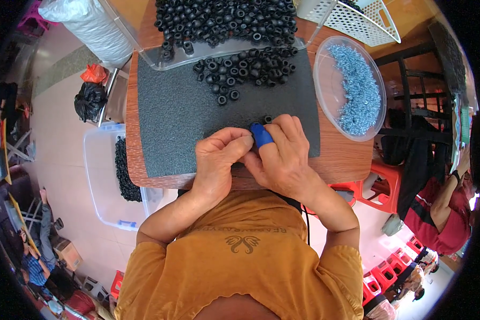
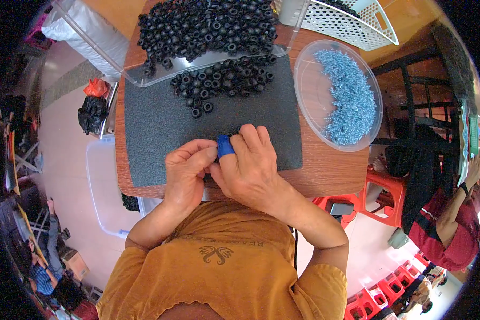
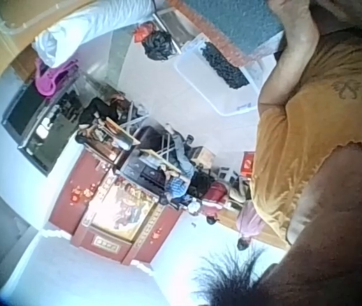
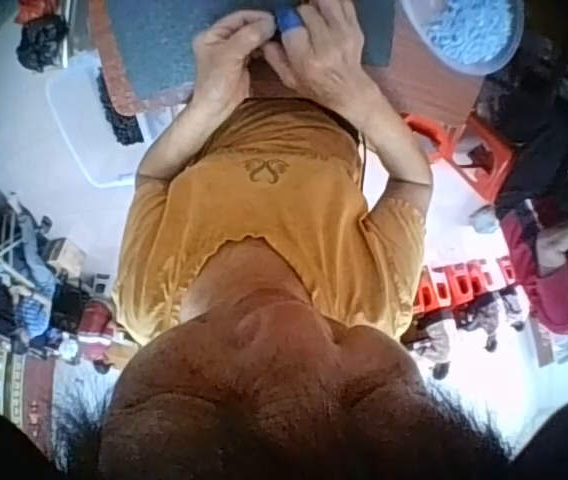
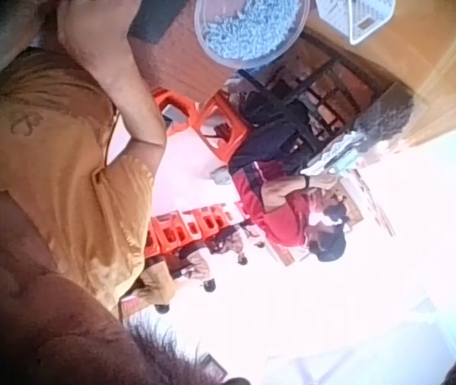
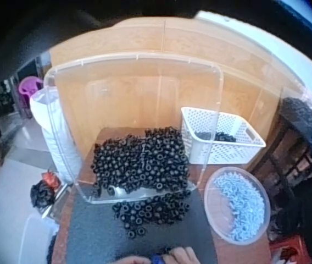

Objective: The person assembles black plastic rings onto blue components by hand.

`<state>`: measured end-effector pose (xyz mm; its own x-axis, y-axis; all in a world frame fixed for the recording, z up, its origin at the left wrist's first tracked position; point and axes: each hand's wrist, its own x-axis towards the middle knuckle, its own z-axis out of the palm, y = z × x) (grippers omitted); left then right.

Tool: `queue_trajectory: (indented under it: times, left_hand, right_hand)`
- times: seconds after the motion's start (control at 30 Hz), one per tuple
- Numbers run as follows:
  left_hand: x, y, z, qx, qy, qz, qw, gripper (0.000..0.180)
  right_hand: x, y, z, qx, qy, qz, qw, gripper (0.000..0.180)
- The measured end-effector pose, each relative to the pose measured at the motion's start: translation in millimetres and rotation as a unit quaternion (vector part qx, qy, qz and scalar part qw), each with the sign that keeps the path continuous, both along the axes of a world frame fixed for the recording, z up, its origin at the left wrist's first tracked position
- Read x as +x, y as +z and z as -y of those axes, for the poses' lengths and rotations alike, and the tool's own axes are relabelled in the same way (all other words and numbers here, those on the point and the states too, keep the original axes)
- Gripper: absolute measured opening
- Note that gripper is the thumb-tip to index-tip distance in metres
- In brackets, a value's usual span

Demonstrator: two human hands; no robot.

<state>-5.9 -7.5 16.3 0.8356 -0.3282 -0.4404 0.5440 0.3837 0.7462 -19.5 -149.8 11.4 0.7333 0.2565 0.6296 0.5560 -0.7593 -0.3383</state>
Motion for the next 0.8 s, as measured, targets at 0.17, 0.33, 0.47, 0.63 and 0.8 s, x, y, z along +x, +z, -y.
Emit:
queue_trajectory:
  times: [0.17,0.33,0.47,0.63,0.8]
  left_hand:
    - [-0.1,-2.0,-7.0,-0.038,-0.011,-0.02,0.999,0.017]
    - [1.9,-10.7,-15.7,-0.006,-0.123,0.032,0.992,0.024]
    - [1.1,-11.8,-15.0,-0.012,-0.129,0.035,0.991,0.026]
    - [0.2,-10.9,-12.4,-0.007,-0.106,0.027,0.994,0.026]
    - [1.2,-6.4,-8.8,-0.011,-0.088,0.022,0.996,0.026]
  right_hand:
    - [2.5,-2.3,1.9,0.019,0.008,0.012,1.0,0.027]
    - [0.7,-1.1,3.7,0.02,-0.002,-0.002,1.0,0.028]
    - [0.0,-7.8,4.4,0.022,0.018,0.011,1.0,0.029]
    - [3.4,-13.7,2.4,0.036,0.029,0.022,0.999,0.028]
    - [1.2,-14.8,-0.8,0.048,0.0,0.012,0.999,0.032]
